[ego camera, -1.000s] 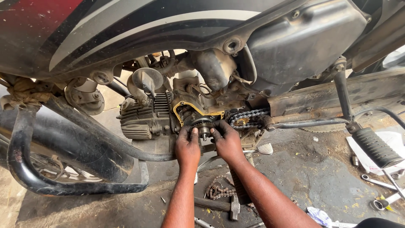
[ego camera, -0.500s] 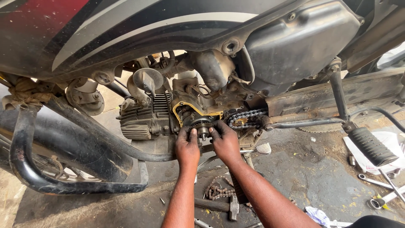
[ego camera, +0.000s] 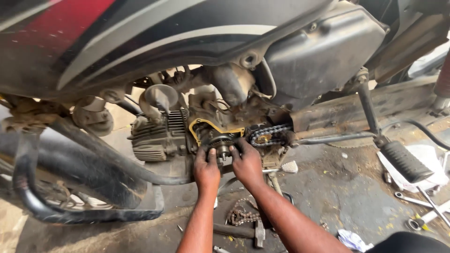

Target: The person kneels beside a motorcycle with its engine side cover removed and works on the exposed engine case. They pick up small parts and a chain from the ground, fit a sprocket-like gear onto the engine shaft, and press and align the component with both hands while the drive chain hangs nearby.

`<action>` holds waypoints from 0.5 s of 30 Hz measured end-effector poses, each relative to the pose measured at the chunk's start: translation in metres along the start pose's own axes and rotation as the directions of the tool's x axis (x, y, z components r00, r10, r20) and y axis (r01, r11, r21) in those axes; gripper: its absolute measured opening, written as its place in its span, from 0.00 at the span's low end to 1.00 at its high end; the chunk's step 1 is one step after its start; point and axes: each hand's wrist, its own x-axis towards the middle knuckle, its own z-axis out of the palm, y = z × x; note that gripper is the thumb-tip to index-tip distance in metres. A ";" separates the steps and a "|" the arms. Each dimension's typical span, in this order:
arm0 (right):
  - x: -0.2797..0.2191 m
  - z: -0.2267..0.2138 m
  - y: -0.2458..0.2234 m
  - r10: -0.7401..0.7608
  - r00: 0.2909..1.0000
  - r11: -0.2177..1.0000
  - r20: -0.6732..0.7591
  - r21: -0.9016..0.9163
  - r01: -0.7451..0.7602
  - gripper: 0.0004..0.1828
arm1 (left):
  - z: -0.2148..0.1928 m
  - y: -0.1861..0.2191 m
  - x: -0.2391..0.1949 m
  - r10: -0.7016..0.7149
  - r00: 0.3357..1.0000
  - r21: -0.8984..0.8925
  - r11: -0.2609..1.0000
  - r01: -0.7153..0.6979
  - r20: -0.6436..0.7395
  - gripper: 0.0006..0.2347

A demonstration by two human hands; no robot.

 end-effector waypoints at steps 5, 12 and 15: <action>0.003 0.001 0.013 -0.061 0.998 0.998 0.008 -0.006 0.062 0.11 | 0.006 0.010 -0.009 0.013 0.999 -0.022 1.000 -0.014 -0.053 0.10; -0.003 -0.003 -0.004 -0.066 0.998 0.990 0.016 0.123 0.063 0.12 | 0.012 -0.007 -0.012 -0.051 0.996 -0.192 0.981 0.037 -0.069 0.09; -0.003 -0.002 0.000 -0.042 0.999 0.982 0.022 0.187 0.037 0.11 | 0.014 0.000 -0.014 -0.293 0.956 -0.337 0.900 0.277 0.003 0.10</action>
